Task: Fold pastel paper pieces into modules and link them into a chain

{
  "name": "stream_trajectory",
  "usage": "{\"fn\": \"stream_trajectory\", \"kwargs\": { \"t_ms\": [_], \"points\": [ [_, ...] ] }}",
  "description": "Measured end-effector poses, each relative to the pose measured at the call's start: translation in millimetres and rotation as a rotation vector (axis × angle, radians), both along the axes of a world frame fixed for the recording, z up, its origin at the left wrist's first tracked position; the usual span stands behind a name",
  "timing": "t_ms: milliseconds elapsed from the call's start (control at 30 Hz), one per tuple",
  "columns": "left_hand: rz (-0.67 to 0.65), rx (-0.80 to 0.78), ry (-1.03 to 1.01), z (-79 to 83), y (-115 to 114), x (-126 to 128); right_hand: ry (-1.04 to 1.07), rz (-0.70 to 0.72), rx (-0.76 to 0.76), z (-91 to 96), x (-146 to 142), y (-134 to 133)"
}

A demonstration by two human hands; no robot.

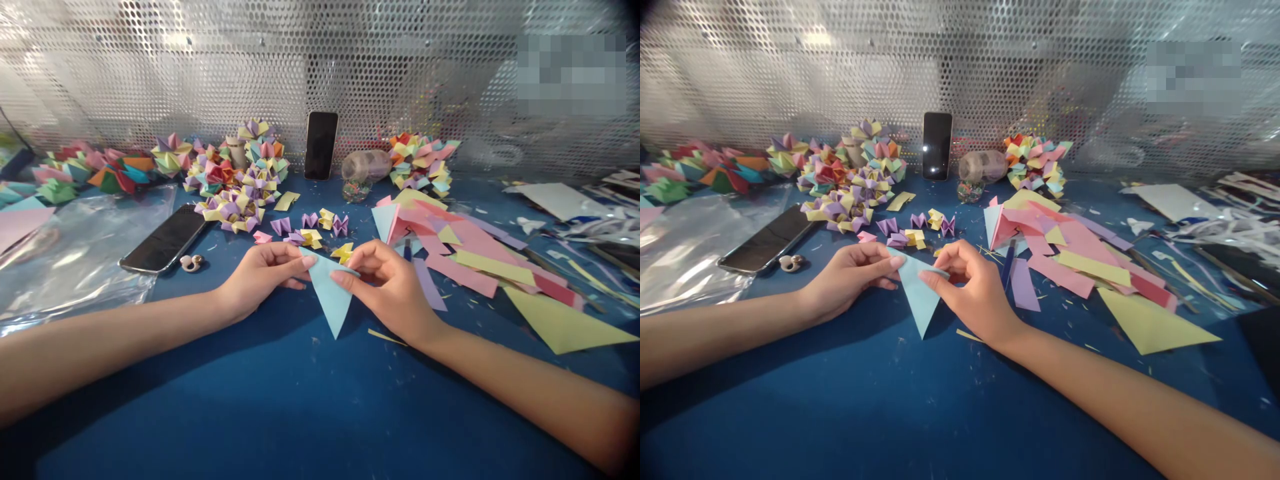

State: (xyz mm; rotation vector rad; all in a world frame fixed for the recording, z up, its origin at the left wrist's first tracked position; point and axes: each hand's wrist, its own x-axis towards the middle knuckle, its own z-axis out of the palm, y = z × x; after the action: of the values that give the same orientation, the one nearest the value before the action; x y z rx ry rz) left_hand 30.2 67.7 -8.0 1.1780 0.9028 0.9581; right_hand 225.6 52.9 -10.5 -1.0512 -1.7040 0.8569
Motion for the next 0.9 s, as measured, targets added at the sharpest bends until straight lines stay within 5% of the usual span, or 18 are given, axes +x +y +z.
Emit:
{"fn": "stream_trajectory", "kwargs": {
  "t_ms": [667,900],
  "points": [
    [-0.017,-0.043,-0.137,4.8,0.6,-0.4,0.010,0.009,0.018,1.4,1.5,-0.3],
    [-0.161,0.045,0.131,5.1,-3.2,1.8,0.041,-0.039,-0.002,1.9,0.6,1.0]
  ]
}}
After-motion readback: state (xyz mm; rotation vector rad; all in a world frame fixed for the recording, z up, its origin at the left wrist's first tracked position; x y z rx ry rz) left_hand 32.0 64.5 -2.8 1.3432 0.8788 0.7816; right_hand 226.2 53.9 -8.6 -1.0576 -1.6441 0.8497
